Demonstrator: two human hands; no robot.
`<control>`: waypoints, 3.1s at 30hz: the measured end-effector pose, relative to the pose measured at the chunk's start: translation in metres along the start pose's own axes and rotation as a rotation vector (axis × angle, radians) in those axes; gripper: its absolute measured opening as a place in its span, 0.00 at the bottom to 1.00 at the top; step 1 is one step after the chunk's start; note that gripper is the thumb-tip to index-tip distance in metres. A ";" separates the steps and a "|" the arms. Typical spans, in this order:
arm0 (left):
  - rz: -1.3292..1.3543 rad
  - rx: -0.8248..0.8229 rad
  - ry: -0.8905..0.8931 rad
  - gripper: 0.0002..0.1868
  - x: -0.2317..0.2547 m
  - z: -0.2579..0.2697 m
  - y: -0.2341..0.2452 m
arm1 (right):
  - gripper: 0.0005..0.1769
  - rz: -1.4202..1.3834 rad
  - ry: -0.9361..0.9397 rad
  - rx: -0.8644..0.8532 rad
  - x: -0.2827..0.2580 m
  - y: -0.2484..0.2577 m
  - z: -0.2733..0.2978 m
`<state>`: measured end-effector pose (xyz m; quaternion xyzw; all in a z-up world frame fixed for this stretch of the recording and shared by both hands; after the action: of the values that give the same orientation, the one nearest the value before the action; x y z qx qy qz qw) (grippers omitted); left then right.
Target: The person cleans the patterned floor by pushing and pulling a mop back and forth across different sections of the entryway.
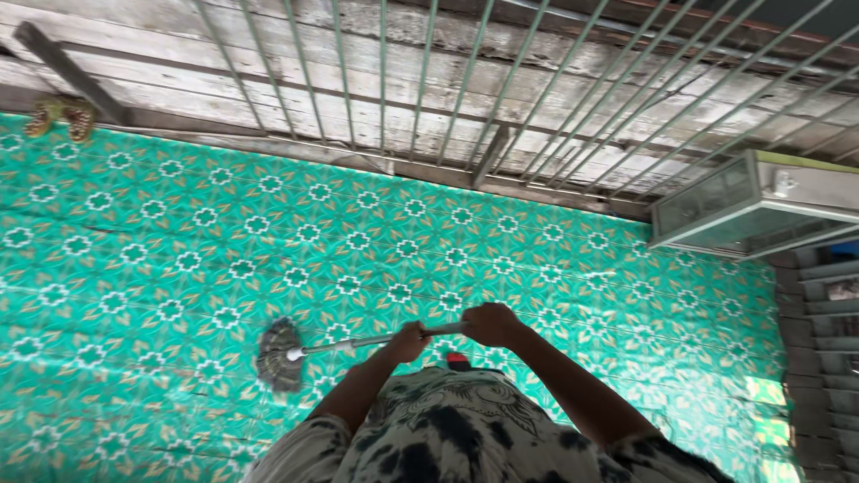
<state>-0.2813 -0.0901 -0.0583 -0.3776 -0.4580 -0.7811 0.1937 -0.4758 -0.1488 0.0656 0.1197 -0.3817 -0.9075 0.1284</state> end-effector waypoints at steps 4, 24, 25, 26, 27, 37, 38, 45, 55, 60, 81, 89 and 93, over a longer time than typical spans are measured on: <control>0.058 -0.218 -0.176 0.25 0.092 -0.087 -0.070 | 0.19 -0.277 -0.216 0.171 0.150 0.008 0.073; -0.124 0.485 0.374 0.41 -0.039 0.042 0.060 | 0.39 -0.225 0.575 -0.132 -0.069 0.027 -0.051; -0.134 0.513 0.421 0.43 -0.054 0.054 0.078 | 0.39 -0.177 0.623 -0.106 -0.098 0.034 -0.068; -0.129 0.541 0.432 0.43 -0.065 0.061 0.094 | 0.40 -0.133 0.659 -0.079 -0.123 0.041 -0.080; -0.125 0.570 0.444 0.42 -0.077 0.070 0.112 | 0.40 -0.088 0.694 -0.052 -0.149 0.046 -0.089; -0.223 0.263 0.520 0.39 -0.127 0.073 0.174 | 0.32 0.054 0.318 -0.173 -0.214 0.044 -0.124; -0.224 0.205 0.506 0.40 -0.126 0.063 0.171 | 0.33 0.041 0.279 -0.197 -0.199 0.043 -0.118; -0.240 0.005 0.197 0.35 -0.047 -0.027 0.070 | 0.32 -0.087 -0.042 -0.214 -0.042 0.030 -0.046; -0.113 -0.383 -0.279 0.21 0.150 -0.152 -0.101 | 0.22 -0.508 -0.557 0.025 0.202 0.020 0.132; -0.124 -0.428 -0.277 0.24 0.165 -0.162 -0.105 | 0.24 -0.456 -0.556 0.067 0.213 0.022 0.136; -0.235 0.213 0.526 0.31 -0.135 0.016 0.185 | 0.39 -0.254 0.556 0.005 -0.156 0.063 -0.092; -0.301 0.234 0.299 0.27 -0.033 -0.060 0.085 | 0.29 -0.346 0.112 -0.034 -0.016 0.077 -0.019; -0.329 -0.051 0.049 0.33 0.051 -0.116 0.001 | 0.26 -0.471 -0.230 0.066 0.095 0.064 0.051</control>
<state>-0.3609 -0.1882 -0.0530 -0.2830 -0.4889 -0.8226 0.0648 -0.5720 -0.1892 0.1348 0.1055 -0.3849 -0.9070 -0.1344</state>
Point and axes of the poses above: each hand's wrist, its own z-axis away from the middle knuckle, its own y-axis out of the back of the hand, x = y × z, the point moved 4 cm from there along -z, towards the middle knuckle, and after that the axes turned 12 degrees about -y, right-handed, at the moved point
